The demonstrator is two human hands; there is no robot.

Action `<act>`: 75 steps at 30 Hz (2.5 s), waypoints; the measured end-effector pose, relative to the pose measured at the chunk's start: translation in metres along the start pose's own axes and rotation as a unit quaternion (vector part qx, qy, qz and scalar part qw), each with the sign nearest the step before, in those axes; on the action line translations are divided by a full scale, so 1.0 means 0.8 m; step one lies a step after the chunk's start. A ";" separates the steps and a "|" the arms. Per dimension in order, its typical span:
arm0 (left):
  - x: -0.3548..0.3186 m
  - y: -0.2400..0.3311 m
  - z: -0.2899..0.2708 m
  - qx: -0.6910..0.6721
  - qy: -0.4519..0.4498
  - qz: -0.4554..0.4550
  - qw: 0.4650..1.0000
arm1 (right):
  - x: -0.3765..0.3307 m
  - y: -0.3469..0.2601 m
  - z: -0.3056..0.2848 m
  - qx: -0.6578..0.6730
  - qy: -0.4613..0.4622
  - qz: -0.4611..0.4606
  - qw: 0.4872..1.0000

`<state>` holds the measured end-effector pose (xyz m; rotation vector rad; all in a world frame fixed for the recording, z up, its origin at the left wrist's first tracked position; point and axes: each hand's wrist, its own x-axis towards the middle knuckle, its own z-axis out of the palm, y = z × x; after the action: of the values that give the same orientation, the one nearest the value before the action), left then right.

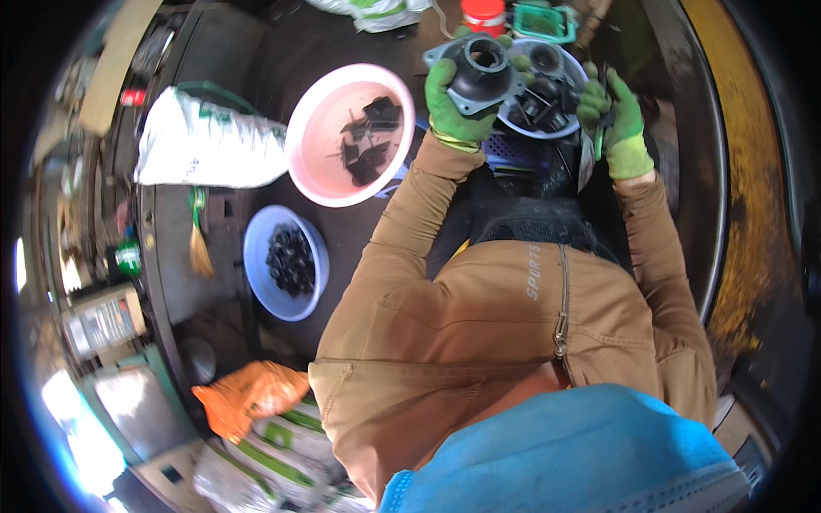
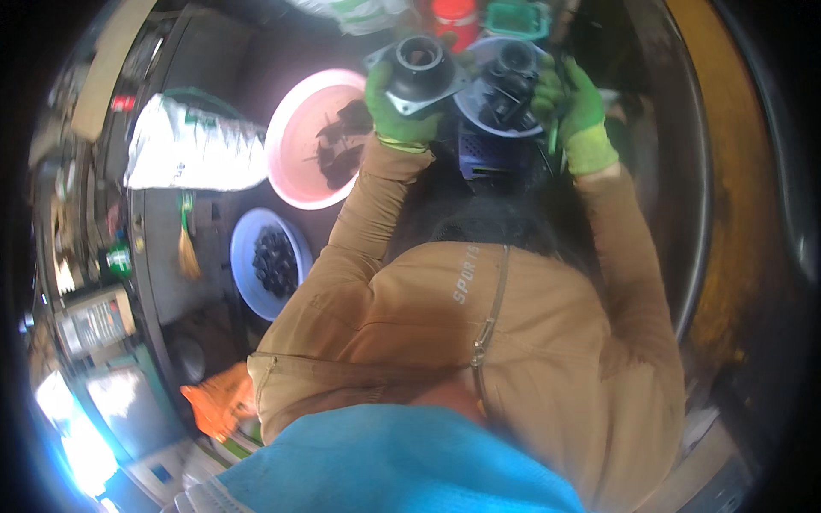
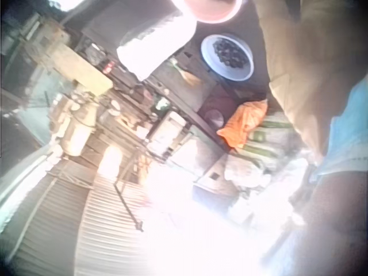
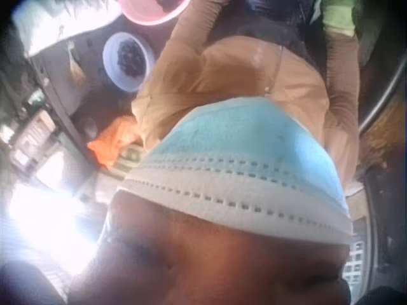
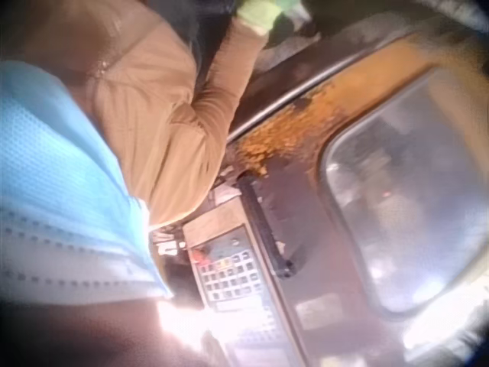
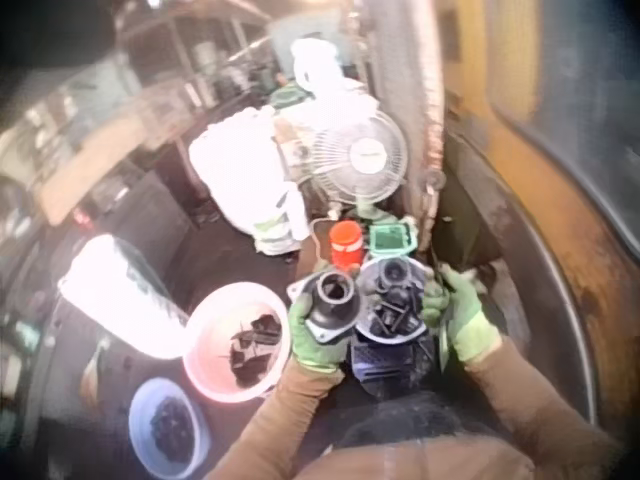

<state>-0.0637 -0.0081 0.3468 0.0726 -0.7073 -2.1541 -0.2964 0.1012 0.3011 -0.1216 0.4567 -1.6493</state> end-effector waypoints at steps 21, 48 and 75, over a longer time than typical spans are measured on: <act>-0.585 0.039 -0.493 0.623 0.485 -0.505 0.348 | 0.049 0.030 -0.092 -0.301 0.133 0.196 0.924; 0.010 -0.055 -0.188 0.534 0.059 -0.235 0.810 | 0.036 -0.005 -0.128 -0.159 0.147 -0.126 0.968; 0.031 -0.089 -0.105 0.229 0.214 -0.181 0.932 | 0.050 0.052 -0.063 -0.345 0.187 -0.064 0.918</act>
<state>-0.1058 -0.0314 0.2447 0.9578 -0.9727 -2.1515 -0.2806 0.0707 0.2329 -0.3674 1.3426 -1.5724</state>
